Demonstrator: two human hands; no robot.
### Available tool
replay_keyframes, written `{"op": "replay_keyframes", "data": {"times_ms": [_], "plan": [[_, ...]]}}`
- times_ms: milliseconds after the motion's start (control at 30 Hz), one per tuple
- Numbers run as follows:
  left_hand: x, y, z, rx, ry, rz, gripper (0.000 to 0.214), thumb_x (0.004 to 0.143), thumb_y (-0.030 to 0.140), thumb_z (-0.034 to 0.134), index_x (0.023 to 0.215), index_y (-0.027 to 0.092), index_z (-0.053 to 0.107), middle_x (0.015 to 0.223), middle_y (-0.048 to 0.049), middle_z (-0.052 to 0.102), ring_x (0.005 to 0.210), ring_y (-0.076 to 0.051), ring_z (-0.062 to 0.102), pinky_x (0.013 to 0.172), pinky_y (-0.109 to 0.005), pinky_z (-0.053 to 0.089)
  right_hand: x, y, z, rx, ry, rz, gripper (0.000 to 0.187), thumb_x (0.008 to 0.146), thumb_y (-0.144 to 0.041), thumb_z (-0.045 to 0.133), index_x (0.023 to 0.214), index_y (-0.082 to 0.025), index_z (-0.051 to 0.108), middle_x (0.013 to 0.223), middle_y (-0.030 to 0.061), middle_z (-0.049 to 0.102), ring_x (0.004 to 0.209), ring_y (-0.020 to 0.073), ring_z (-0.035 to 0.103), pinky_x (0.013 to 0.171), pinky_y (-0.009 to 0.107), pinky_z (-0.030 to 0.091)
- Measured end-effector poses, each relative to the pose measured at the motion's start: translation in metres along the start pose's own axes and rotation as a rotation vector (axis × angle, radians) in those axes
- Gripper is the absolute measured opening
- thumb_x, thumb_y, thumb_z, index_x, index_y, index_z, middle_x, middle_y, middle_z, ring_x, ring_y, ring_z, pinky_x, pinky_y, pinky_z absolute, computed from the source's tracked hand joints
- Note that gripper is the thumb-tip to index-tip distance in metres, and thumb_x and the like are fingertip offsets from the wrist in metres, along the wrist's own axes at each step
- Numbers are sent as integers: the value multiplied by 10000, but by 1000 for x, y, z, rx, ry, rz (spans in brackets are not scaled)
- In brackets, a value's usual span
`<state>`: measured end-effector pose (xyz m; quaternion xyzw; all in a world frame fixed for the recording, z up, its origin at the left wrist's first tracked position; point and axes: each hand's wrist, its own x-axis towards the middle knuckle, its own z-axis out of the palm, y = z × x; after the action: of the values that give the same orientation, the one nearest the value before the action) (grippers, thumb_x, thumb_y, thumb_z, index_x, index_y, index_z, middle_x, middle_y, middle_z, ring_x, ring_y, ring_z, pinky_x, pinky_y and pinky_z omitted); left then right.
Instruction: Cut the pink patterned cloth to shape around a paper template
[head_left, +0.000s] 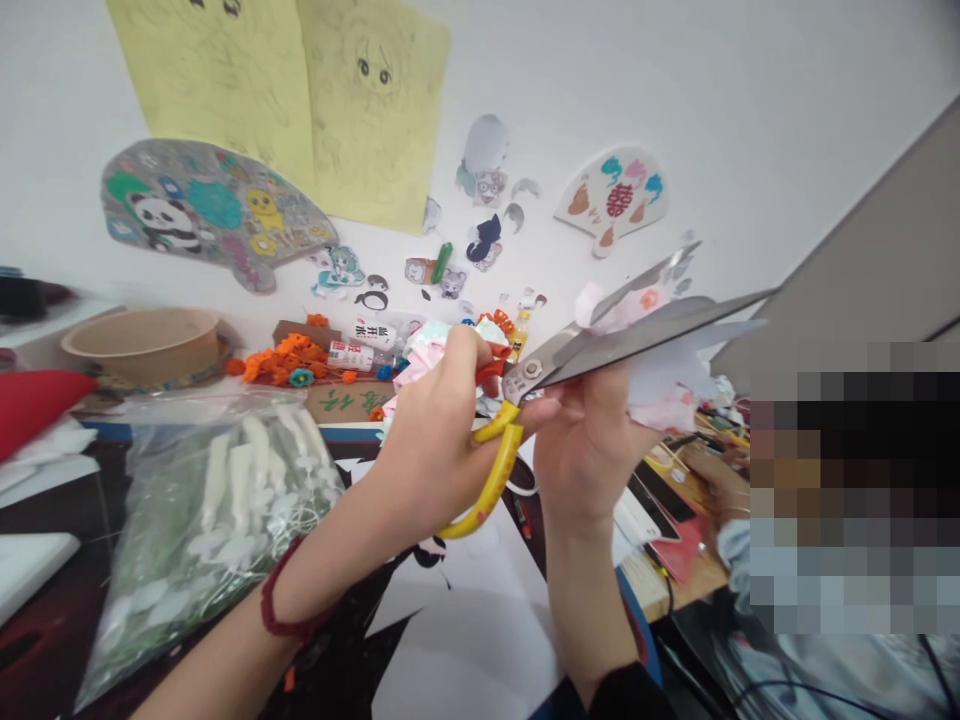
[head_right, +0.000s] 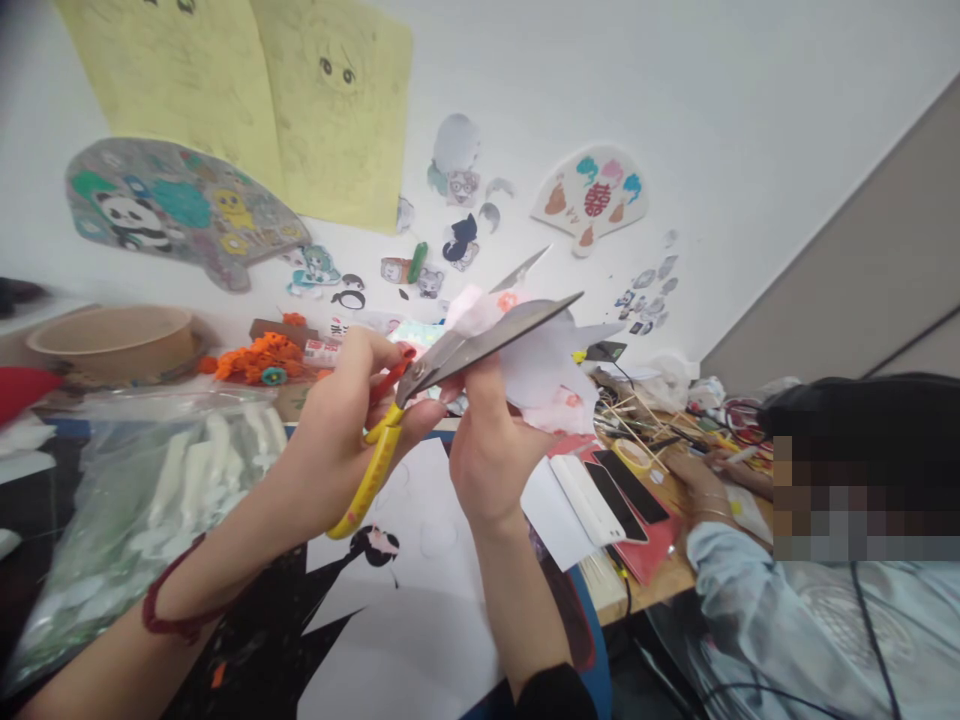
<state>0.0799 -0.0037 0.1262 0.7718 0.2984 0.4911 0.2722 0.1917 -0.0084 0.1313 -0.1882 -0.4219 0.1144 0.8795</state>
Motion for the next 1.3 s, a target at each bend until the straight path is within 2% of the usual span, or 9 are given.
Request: {"op": "replay_keyframes", "data": {"times_ms": [167, 400, 533, 833, 1100, 1300], "plan": [[0, 2, -1, 35, -7, -10, 438, 893, 554, 628, 935, 241, 325, 729, 50, 416, 616, -135, 368, 597, -279, 277, 2, 1, -2, -10, 1, -37, 181, 861, -228, 728, 739, -202, 595, 578, -88, 563, 477, 64, 522, 479, 212, 482], [-1, 0, -2, 34, -7, -3, 444, 902, 583, 612, 943, 242, 332, 787, 11, 525, 651, -152, 428, 599, -284, 296, 3, 1, -2, 3, -1, -94, 131, 844, -177, 715, 756, -208, 623, 617, -85, 604, 497, 54, 530, 485, 191, 486], [-2, -2, -2, 22, 7, 37, 438, 912, 572, 624, 944, 241, 339, 797, 11, 526, 668, -153, 444, 613, -286, 319, 5, 0, -1, -8, 10, -121, 110, 828, -144, 710, 786, -209, 632, 657, -82, 613, 526, 51, 524, 497, 186, 484], [-1, -1, -3, 48, 22, 89, 428, 927, 552, 624, 919, 241, 329, 771, 34, 470, 648, -139, 386, 623, -294, 317, 7, 0, -2, -79, 16, -148, 193, 808, -174, 704, 656, -209, 590, 580, -73, 533, 509, 65, 480, 480, 196, 473], [-2, -1, -4, 112, 41, 103, 399, 936, 535, 608, 931, 240, 341, 765, 38, 478, 645, -139, 411, 634, -300, 344, 7, -1, -3, -93, -17, -136, 251, 821, -192, 712, 620, -208, 563, 550, -74, 517, 483, 66, 495, 485, 207, 481], [-2, 1, -6, 114, 46, 119, 372, 918, 468, 651, 933, 238, 358, 764, 30, 527, 647, -138, 459, 626, -284, 357, 6, -4, -5, -168, -5, -85, 280, 832, -296, 737, 628, -239, 554, 554, -67, 532, 479, 95, 526, 484, 241, 494]]}}
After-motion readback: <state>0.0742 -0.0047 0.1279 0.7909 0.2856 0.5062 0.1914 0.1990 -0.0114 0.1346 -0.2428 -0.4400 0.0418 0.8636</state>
